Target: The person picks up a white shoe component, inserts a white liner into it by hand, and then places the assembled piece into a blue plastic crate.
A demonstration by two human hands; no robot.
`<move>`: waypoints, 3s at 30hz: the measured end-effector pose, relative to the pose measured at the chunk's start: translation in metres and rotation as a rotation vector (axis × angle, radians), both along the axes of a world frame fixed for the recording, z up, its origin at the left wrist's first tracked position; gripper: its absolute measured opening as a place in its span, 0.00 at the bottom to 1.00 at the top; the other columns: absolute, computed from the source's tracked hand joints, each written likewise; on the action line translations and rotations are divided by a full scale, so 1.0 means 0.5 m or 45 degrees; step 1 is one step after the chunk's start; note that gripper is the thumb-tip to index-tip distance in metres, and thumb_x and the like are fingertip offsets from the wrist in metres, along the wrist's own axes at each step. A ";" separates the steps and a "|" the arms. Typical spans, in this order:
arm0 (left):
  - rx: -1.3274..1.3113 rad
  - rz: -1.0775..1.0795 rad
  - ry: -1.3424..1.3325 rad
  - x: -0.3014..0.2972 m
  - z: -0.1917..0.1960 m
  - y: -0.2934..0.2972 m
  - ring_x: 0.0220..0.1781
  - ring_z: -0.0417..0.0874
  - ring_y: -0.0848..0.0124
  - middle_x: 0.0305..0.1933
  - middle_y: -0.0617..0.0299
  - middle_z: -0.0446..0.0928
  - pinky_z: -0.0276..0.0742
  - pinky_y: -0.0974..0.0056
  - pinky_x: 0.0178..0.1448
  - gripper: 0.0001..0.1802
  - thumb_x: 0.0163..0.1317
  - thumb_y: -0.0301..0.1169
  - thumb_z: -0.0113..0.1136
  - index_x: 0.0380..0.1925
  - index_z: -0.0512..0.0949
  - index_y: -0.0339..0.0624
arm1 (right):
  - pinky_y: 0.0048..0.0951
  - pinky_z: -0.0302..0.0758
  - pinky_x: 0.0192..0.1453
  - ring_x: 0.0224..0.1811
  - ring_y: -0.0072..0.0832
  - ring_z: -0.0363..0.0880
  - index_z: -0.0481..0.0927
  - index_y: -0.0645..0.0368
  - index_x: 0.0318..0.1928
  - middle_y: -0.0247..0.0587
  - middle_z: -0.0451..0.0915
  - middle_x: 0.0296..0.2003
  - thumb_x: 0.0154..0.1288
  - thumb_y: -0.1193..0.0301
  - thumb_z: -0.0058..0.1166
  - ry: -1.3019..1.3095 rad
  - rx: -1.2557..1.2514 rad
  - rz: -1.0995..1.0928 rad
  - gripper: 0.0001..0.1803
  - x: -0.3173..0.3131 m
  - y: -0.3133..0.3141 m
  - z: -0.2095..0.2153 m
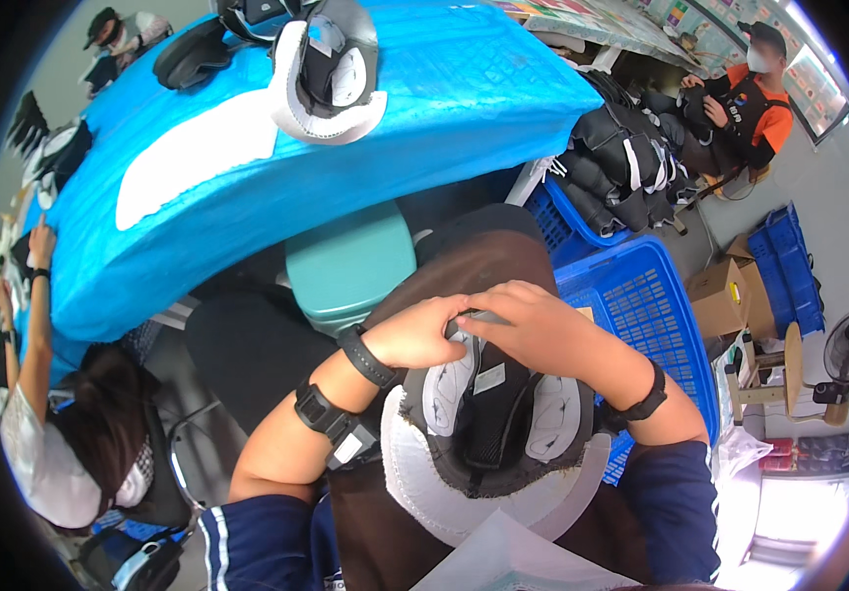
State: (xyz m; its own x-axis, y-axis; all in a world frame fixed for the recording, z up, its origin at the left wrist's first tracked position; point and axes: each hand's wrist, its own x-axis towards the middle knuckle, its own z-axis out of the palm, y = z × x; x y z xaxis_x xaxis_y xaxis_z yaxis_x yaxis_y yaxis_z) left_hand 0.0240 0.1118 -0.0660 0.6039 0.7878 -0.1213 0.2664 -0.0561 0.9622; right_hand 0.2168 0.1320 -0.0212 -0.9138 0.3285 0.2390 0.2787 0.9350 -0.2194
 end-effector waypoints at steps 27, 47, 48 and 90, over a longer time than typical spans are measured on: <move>-0.025 0.048 0.085 -0.013 -0.012 -0.003 0.36 0.76 0.73 0.35 0.58 0.77 0.70 0.68 0.42 0.17 0.55 0.26 0.49 0.47 0.71 0.40 | 0.34 0.68 0.49 0.47 0.40 0.69 0.76 0.54 0.30 0.42 0.70 0.47 0.49 0.71 0.51 -0.093 -0.166 -0.234 0.05 0.019 -0.038 0.011; 0.474 0.012 0.340 0.005 -0.013 0.033 0.36 0.77 0.55 0.33 0.49 0.76 0.72 0.59 0.41 0.14 0.60 0.34 0.46 0.42 0.72 0.40 | 0.34 0.69 0.46 0.46 0.42 0.69 0.80 0.51 0.28 0.43 0.67 0.51 0.49 0.67 0.56 -0.264 -0.509 -0.212 0.05 0.037 -0.017 0.021; 0.533 0.045 0.264 0.009 -0.010 0.023 0.43 0.74 0.54 0.41 0.49 0.73 0.70 0.59 0.47 0.16 0.59 0.31 0.46 0.48 0.67 0.40 | 0.34 0.70 0.46 0.45 0.41 0.70 0.80 0.51 0.29 0.42 0.68 0.49 0.50 0.67 0.56 -0.161 -0.457 -0.242 0.05 0.035 -0.016 0.008; 0.920 -0.296 0.926 0.088 0.056 -0.005 0.25 0.78 0.55 0.22 0.50 0.75 0.74 0.57 0.29 0.06 0.41 0.28 0.51 0.18 0.75 0.36 | 0.44 0.68 0.30 0.28 0.51 0.72 0.68 0.65 0.27 0.55 0.73 0.22 0.54 0.70 0.50 0.041 -0.379 -0.891 0.10 0.079 -0.041 -0.060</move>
State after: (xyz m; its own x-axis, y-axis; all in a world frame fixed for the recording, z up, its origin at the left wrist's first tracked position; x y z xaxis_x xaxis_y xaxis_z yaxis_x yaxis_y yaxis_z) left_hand 0.0678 0.1095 -0.0381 0.7198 0.6914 -0.0622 0.6756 -0.6770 0.2920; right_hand 0.2565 0.1113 -0.0513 -0.4627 0.8835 0.0726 0.7740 0.4426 -0.4529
